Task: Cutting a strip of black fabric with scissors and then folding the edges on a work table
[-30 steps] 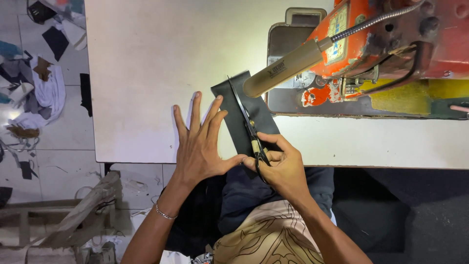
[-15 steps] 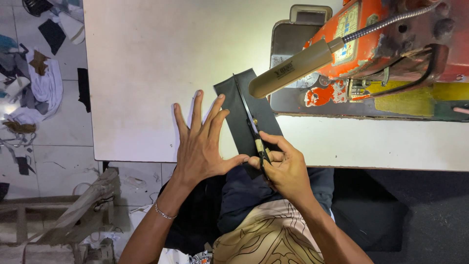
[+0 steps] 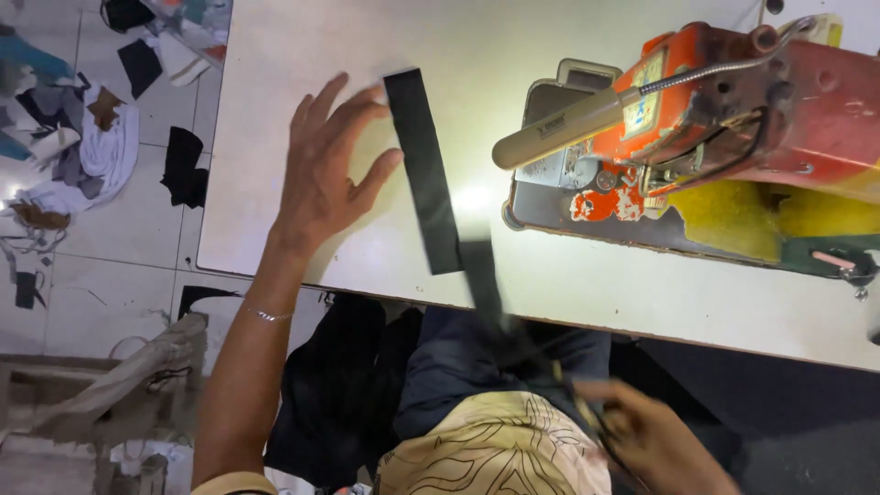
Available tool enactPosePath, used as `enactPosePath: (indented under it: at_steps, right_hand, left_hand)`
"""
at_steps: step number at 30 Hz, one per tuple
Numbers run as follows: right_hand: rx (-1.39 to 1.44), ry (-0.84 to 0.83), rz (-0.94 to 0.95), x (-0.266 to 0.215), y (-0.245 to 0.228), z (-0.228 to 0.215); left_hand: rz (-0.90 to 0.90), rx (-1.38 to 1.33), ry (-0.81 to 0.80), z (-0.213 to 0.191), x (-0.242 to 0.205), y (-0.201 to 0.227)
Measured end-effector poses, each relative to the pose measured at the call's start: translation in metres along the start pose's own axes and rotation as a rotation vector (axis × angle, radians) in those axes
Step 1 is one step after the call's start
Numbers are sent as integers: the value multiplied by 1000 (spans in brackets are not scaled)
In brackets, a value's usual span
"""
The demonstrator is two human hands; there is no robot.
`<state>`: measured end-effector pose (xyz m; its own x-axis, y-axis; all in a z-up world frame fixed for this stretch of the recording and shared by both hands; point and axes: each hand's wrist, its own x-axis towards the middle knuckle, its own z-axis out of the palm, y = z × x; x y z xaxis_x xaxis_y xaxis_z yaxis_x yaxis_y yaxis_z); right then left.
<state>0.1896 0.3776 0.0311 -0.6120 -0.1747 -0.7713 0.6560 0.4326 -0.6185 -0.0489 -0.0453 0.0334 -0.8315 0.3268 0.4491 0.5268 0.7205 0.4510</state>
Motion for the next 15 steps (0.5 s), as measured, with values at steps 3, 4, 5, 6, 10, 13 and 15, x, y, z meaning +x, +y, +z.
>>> enactPosePath:
  at_steps: [3,4,5,6,10,13,15]
  right_hand:
    - [-619,-385,372,-24,43,-44]
    - [-618,-385,372,-33,50,-46]
    - [-224,-198,368,-41,57,-49]
    - [166,-9,347,-49,63,-52]
    - [296,300,241,-39,45,-43]
    - [254,408,140,-31,25,-31]
    - [315,458,-46,-31,1,-17]
  left_hand:
    - [192,-87,-73,-1,-9,28]
    - [193,-88,-74,11,-28,33]
    - [198,-51,-156,22,-47,38]
    - [203,-14,-238,34,-66,43]
    - [137,-85,-270,34,-90,51]
    - [129,-141,-227,39,-95,51]
    - [-75,-259,-310,43,-90,50]
